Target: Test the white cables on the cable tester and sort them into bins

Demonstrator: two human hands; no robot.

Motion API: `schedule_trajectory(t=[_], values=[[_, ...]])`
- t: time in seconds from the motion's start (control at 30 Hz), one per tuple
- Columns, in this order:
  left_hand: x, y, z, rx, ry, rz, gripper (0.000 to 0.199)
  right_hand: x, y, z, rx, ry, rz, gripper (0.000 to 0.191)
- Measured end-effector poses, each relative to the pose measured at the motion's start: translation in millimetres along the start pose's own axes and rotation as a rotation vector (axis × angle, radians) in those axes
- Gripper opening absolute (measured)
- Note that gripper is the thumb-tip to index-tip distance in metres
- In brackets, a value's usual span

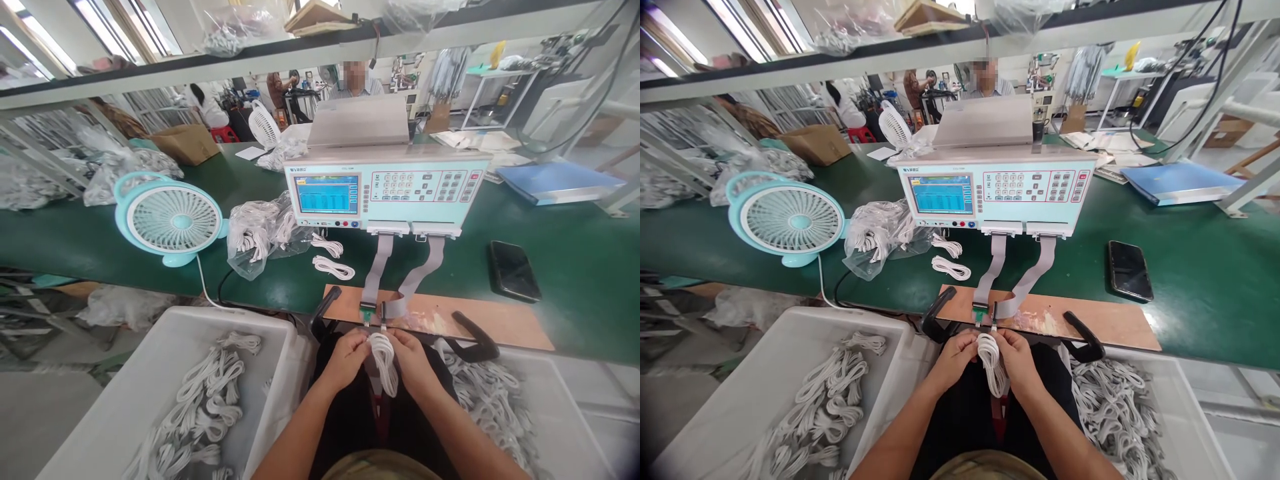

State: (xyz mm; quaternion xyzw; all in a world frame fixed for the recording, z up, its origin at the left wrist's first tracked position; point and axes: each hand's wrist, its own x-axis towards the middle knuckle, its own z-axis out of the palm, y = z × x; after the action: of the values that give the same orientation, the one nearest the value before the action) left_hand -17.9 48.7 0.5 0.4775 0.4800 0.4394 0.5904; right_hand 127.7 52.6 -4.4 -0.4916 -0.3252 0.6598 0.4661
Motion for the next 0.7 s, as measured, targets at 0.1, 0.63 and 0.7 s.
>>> schedule_trajectory(t=[0.1, 0.63, 0.7], values=[[3.1, -0.2, 5.0, 0.037, 0.123, 0.072, 0.029, 2.4, 0.9, 0.1, 0.02, -0.003, -0.005, 0.038], [7.4, -13.6, 18.4, -0.025, 0.321, 0.033, 0.029, 5.1, 6.0, -8.7, -0.021, -0.05, 0.009, 0.037], [7.5, -15.9, 20.3, -0.076, 0.34, -0.016, 0.031, 5.4, 6.2, -8.9, -0.013, -0.051, 0.009, 0.035]])
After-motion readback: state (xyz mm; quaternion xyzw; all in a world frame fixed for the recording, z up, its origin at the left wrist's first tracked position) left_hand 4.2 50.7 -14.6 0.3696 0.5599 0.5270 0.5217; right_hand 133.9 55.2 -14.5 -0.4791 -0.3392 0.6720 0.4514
